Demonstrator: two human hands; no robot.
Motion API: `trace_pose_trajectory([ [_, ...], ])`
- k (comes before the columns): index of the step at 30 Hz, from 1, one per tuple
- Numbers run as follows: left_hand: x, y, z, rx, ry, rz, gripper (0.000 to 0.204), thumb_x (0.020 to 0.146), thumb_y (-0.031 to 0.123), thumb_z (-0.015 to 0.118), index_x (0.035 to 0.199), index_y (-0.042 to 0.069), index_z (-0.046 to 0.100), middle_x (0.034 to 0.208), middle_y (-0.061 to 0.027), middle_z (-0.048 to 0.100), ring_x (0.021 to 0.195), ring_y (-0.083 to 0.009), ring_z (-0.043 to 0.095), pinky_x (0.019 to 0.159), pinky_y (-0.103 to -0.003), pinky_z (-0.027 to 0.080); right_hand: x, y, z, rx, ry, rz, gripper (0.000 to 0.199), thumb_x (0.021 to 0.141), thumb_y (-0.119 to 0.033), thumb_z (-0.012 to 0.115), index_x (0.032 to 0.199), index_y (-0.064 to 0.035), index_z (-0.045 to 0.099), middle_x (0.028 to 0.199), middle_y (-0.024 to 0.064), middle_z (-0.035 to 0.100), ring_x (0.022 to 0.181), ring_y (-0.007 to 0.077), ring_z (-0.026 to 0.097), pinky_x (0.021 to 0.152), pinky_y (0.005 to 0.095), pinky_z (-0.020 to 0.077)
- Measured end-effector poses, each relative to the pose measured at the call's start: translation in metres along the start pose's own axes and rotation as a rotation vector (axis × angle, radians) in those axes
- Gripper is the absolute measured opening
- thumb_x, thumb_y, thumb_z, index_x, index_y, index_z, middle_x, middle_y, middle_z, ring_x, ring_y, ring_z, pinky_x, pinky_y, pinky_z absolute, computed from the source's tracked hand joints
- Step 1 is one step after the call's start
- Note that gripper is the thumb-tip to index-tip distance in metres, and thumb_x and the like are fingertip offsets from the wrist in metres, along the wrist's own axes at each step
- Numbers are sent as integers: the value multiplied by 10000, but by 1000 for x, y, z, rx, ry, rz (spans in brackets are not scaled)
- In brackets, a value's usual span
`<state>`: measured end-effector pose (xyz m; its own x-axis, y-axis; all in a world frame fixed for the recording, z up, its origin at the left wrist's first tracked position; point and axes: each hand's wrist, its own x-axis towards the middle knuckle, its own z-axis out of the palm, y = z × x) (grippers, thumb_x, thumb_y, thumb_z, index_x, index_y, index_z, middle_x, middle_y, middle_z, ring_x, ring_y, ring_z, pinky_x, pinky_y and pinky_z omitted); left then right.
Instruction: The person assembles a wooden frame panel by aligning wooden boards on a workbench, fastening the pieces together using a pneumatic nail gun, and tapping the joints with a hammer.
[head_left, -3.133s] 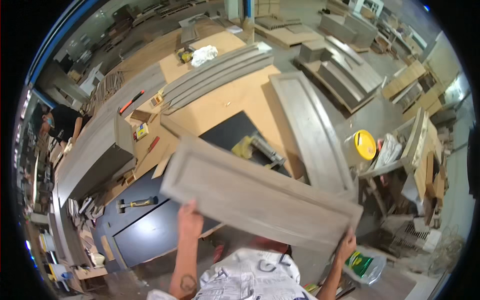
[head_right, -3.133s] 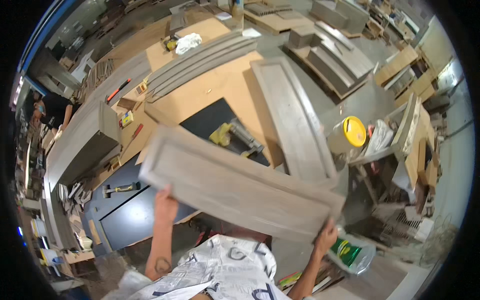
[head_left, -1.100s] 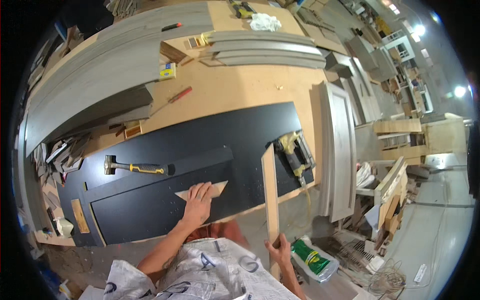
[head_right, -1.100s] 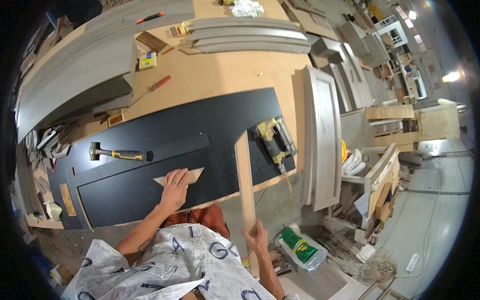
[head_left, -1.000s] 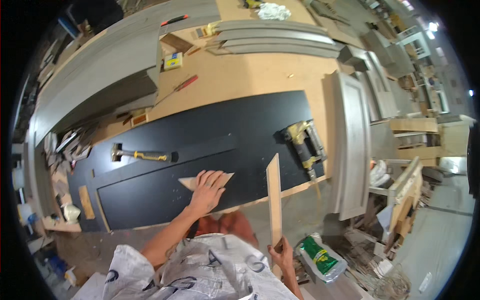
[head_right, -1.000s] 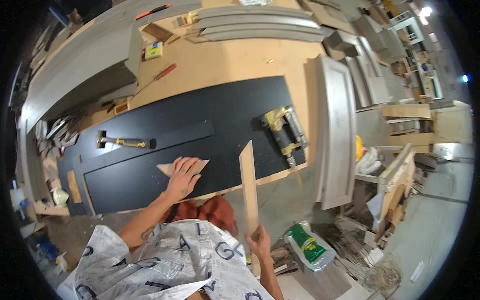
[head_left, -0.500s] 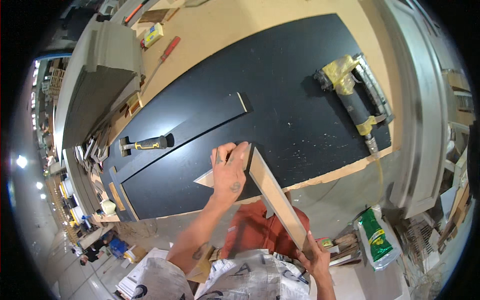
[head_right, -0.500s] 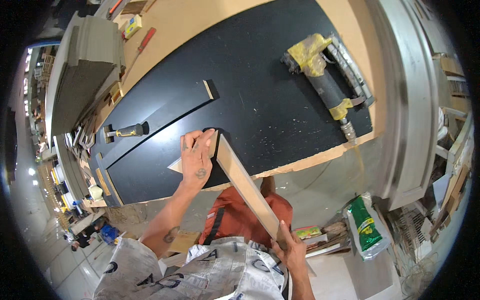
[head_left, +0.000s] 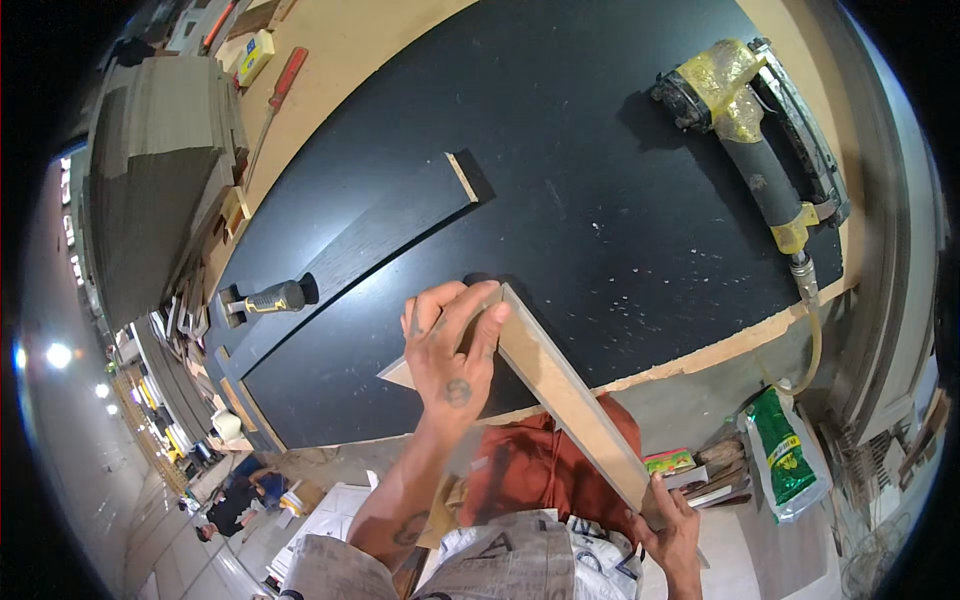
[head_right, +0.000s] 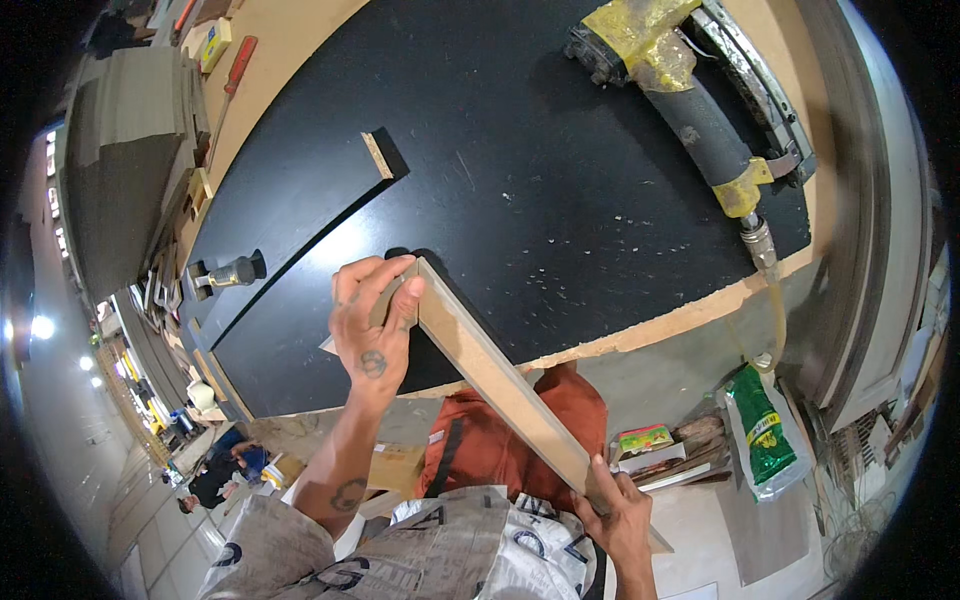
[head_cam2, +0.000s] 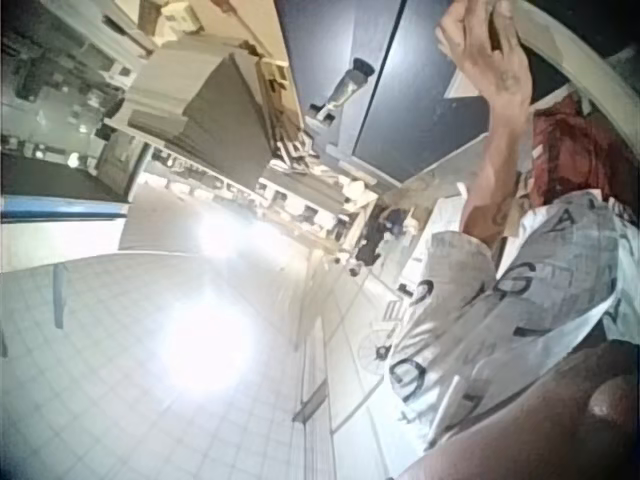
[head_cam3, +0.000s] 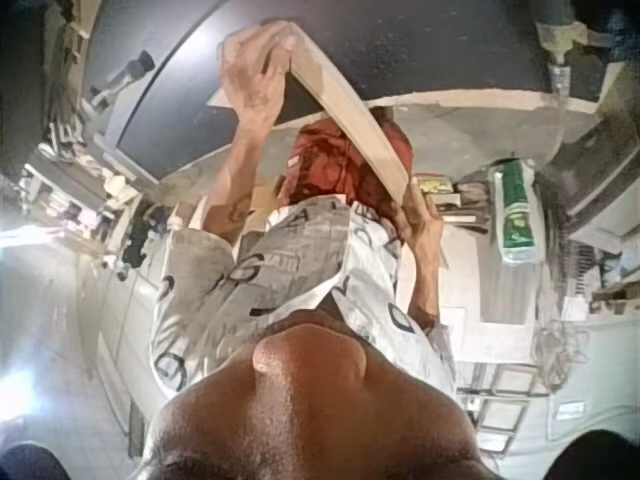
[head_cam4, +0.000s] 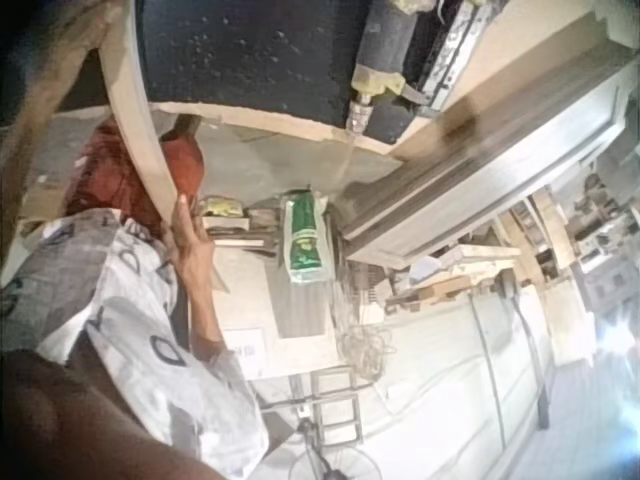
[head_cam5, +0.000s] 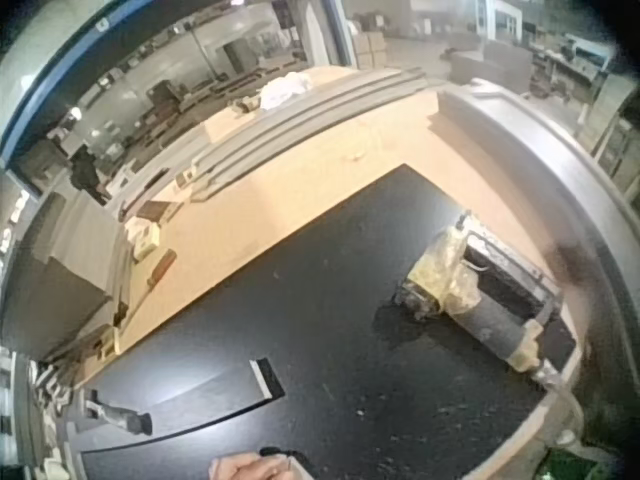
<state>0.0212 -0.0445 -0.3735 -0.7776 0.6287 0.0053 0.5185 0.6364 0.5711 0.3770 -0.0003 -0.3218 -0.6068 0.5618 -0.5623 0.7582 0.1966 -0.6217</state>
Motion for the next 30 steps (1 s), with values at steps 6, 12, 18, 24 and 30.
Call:
trace_pose_trajectory([
  [6,-1,-3,2,-76,47,12,236,834,247,798,1037,131,768,944,-24,638,868,-210,550,814,-343,432,-1,7,5,46,-31,6,690,713,-165,847,1357,-117,604,747,145,615,600,307,632,564,399,536],
  [12,0,-2,2,-103,68,46,238,802,162,821,1033,140,767,933,-16,642,842,-195,547,784,-336,433,2,4,2,58,-63,15,708,693,-135,872,1350,-106,608,782,157,640,631,309,655,583,403,546],
  [18,-1,-7,2,-82,40,69,206,862,197,783,1058,138,759,946,-27,640,881,-166,579,741,-318,485,1,3,6,60,-90,48,732,685,-158,904,1352,-115,606,832,176,675,697,329,702,617,397,566],
  [24,-1,-8,4,-91,51,86,196,873,189,774,1058,130,753,935,-27,636,868,-167,569,734,-315,480,-3,9,12,147,-63,57,752,681,-158,911,1365,-151,598,835,175,678,704,329,708,618,397,569],
  [30,-1,-6,0,-74,16,78,217,873,200,778,1068,113,741,964,-40,623,869,-182,556,740,-324,478,-2,6,10,79,-104,61,777,681,-155,911,1385,-166,583,815,178,672,684,318,701,620,400,568],
])
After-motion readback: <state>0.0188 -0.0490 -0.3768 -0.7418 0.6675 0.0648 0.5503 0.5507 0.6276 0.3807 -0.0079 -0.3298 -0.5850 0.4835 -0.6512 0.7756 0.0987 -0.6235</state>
